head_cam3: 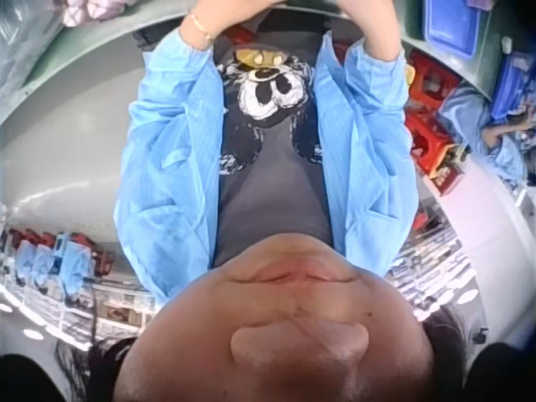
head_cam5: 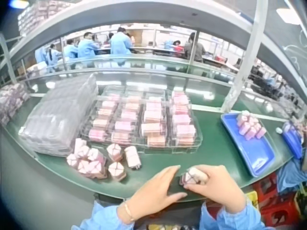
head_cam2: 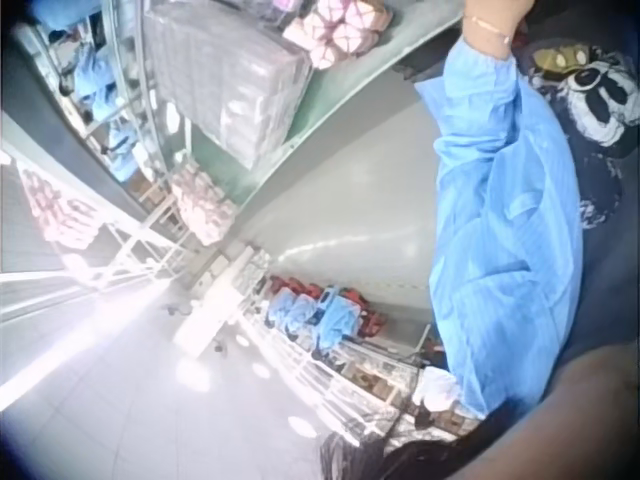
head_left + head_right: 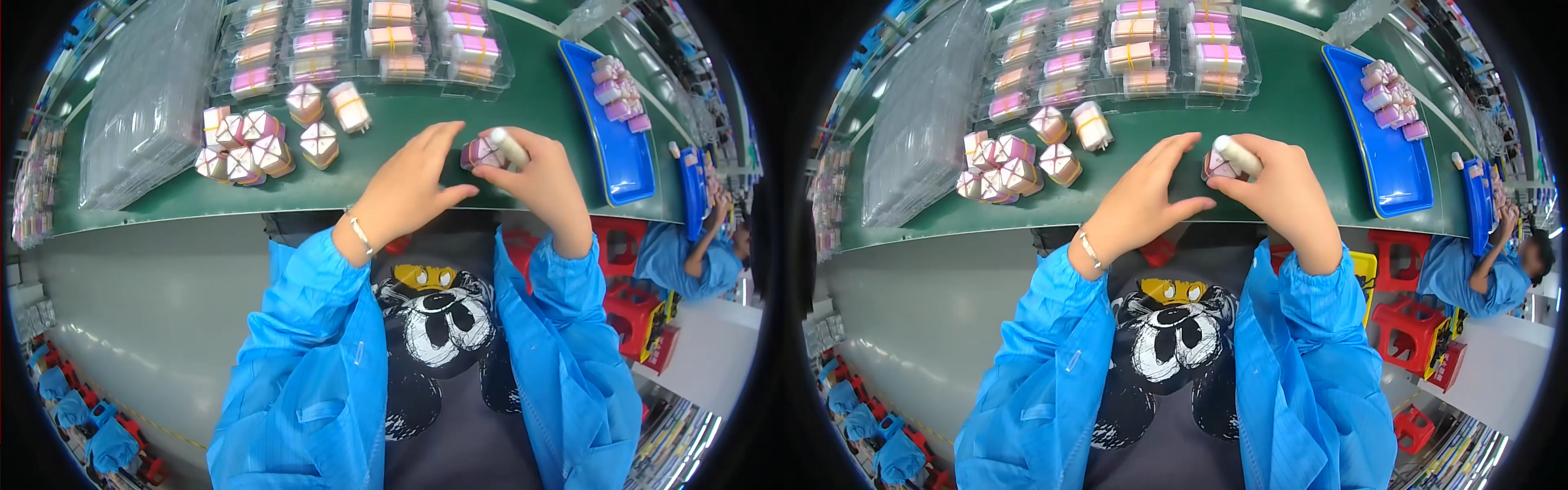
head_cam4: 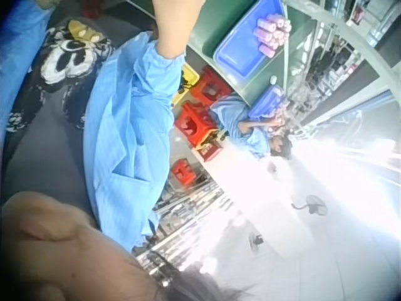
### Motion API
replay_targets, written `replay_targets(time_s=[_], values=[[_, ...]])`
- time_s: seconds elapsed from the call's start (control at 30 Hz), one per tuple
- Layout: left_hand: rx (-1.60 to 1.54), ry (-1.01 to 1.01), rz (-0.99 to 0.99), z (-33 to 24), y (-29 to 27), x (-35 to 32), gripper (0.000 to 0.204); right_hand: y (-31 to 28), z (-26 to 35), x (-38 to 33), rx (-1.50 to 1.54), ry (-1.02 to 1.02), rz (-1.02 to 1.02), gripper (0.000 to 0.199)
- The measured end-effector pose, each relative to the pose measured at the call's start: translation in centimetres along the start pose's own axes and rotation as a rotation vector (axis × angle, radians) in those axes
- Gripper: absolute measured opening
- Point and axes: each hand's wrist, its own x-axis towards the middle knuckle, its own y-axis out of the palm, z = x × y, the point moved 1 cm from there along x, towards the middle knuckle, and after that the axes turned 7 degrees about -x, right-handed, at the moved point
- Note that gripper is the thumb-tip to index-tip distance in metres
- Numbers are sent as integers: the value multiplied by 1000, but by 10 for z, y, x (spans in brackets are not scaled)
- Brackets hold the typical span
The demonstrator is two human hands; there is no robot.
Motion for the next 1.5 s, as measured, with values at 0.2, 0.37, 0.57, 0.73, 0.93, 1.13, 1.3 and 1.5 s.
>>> replay_targets(time_s=[0.2,0.37,0.57,0.73,0.93,1.13,1.3,1.5], values=[[-213,-26,134,20,16,16,71,6,-33,5,115,-12,128,41],[-197,6,9,17,18,17,62,-8,-44,-4,590,-57,-93,41],[14,23,-152,6,29,20,44,-20,-23,23,1117,-347,-453,32],[68,34,-168,10,29,23,38,-2,-4,37,1038,-359,-377,30],[52,43,-129,11,29,23,34,5,0,39,905,-354,-252,30],[35,46,-108,14,29,22,35,4,0,39,869,-397,-144,32],[23,15,-53,13,26,22,36,6,-2,42,862,-447,-66,33],[-23,23,-90,8,27,24,35,9,-7,41,918,-425,-94,35]])
